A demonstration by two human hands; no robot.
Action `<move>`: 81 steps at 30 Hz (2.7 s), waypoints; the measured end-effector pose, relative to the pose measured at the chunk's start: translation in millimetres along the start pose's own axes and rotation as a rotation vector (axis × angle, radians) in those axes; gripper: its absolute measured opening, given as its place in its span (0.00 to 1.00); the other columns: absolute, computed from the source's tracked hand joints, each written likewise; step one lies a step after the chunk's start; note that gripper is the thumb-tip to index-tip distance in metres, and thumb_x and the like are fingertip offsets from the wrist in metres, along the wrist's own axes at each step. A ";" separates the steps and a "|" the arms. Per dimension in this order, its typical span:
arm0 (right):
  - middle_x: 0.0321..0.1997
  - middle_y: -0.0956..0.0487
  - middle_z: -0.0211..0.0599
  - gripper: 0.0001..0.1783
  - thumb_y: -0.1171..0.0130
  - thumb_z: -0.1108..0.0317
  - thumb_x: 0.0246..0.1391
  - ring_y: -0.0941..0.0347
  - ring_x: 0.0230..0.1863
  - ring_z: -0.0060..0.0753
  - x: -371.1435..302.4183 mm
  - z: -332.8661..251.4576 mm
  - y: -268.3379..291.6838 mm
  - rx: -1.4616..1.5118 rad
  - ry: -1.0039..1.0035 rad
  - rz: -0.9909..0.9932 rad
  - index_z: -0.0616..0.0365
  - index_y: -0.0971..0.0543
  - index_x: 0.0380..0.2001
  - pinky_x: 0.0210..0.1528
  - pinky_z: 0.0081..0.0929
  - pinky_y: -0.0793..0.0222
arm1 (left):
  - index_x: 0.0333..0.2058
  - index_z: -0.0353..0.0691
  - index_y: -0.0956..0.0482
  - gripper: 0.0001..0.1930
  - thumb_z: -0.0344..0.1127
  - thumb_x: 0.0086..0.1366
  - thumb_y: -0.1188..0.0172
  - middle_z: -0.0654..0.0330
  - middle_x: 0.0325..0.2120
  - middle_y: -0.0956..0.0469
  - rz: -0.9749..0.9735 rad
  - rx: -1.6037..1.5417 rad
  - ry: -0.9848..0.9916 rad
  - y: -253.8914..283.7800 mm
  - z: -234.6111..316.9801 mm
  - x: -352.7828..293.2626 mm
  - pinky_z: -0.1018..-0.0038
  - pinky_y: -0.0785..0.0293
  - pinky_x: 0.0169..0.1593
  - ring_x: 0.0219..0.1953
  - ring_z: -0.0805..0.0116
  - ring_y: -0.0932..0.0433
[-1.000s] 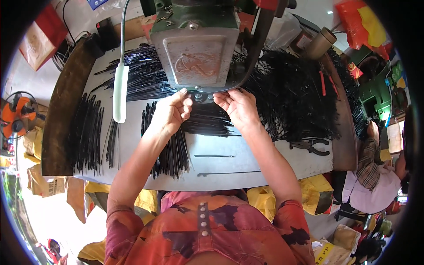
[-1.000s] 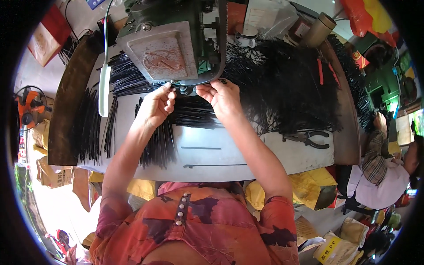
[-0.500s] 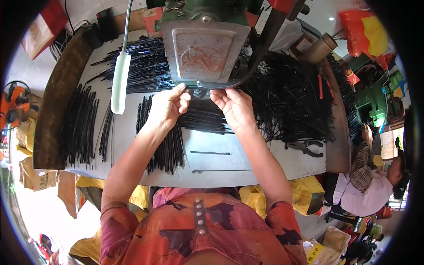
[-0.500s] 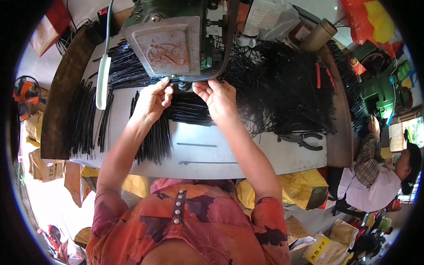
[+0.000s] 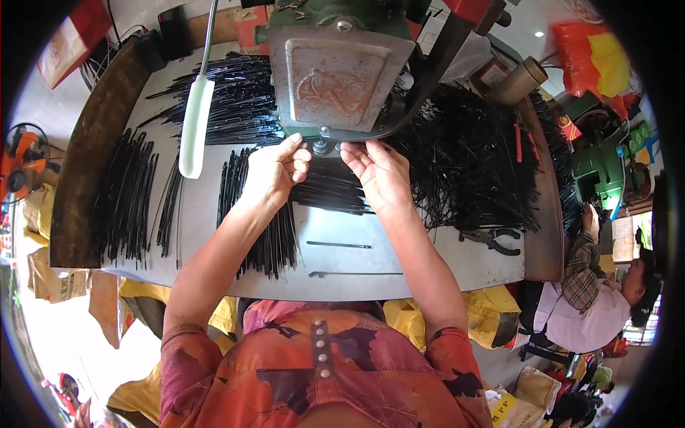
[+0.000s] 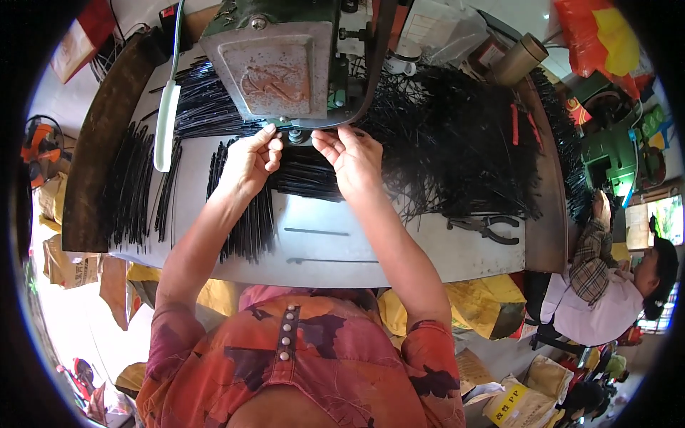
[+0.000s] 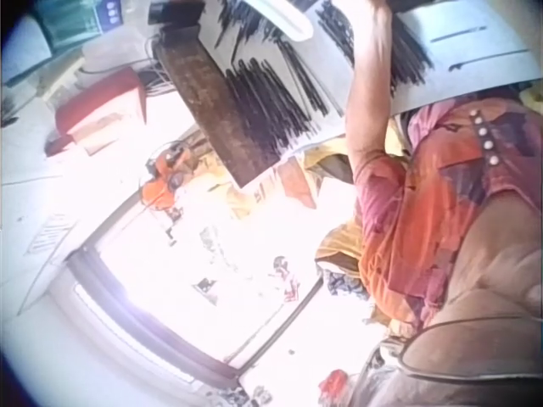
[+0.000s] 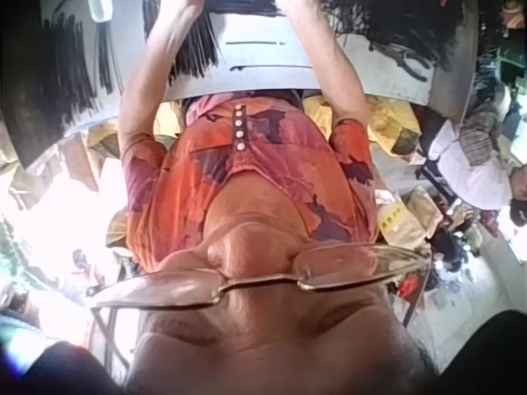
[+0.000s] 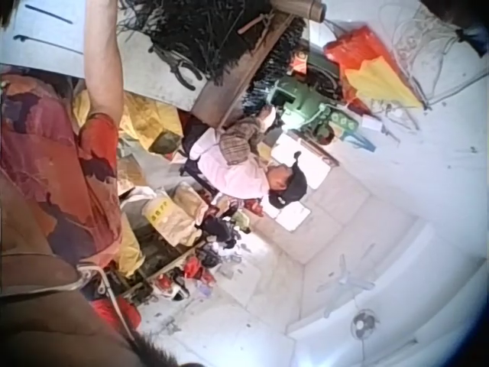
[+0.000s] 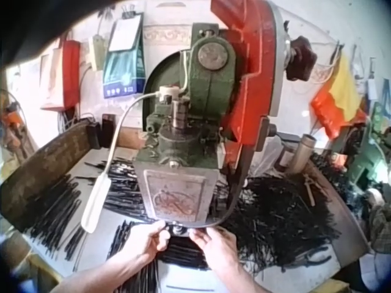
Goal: The person repeatedly takes black plastic pieces and thin metal rods, aligns them together under a press machine to join them, and places the assembled components on the table.
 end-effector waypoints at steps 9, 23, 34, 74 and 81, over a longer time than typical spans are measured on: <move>0.28 0.27 0.48 0.09 0.54 0.73 0.52 0.26 0.29 0.38 3.8 5.7 2.9 0.125 0.000 -0.053 0.72 0.33 0.29 0.34 0.31 0.26 | 0.26 0.31 0.29 0.10 0.34 0.55 0.45 0.59 0.16 0.29 -0.007 -0.013 0.017 9.2 -1.5 6.9 0.84 0.44 0.15 0.12 0.77 0.37; 0.22 0.27 0.36 0.11 0.47 0.71 0.46 0.29 0.20 0.23 -34.3 -86.1 38.9 -1.052 0.189 -0.115 0.68 0.27 0.32 0.22 0.17 0.33 | 0.23 0.35 0.28 0.10 0.36 0.56 0.46 0.61 0.16 0.27 0.010 0.089 -0.034 6.8 3.2 4.4 0.84 0.44 0.14 0.11 0.78 0.35; 0.31 0.28 0.33 0.06 0.46 0.71 0.42 0.29 0.28 0.39 -45.3 -171.0 106.6 -1.774 0.836 0.310 0.54 0.24 0.27 0.32 0.29 0.34 | 0.25 0.34 0.29 0.10 0.37 0.56 0.46 0.63 0.14 0.30 -0.057 0.122 0.061 3.6 14.8 4.6 0.84 0.45 0.14 0.11 0.78 0.37; 0.14 0.35 0.20 0.08 0.47 0.68 0.48 0.47 0.11 0.06 -4.6 -9.4 -17.7 -0.731 -0.065 -0.283 0.62 0.27 0.26 0.11 0.08 0.55 | 0.20 0.39 0.28 0.05 0.28 0.45 0.40 0.65 0.14 0.30 -0.116 0.411 -0.012 -0.3 11.8 -31.2 0.86 0.45 0.14 0.11 0.82 0.39; 0.14 0.35 0.21 0.08 0.48 0.68 0.48 0.48 0.11 0.06 -3.2 -9.4 -19.2 -0.732 -0.079 -0.317 0.63 0.27 0.27 0.11 0.07 0.56 | 0.17 0.39 0.29 0.07 0.28 0.47 0.39 0.64 0.13 0.30 -0.094 0.383 0.018 0.1 11.7 -28.0 0.85 0.49 0.13 0.10 0.82 0.42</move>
Point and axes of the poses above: each hand's wrist, its own x-axis towards the middle knuckle, its own y-axis out of the back of the hand, z = x × y, the point moved 2 cm from there along x, towards the middle knuckle
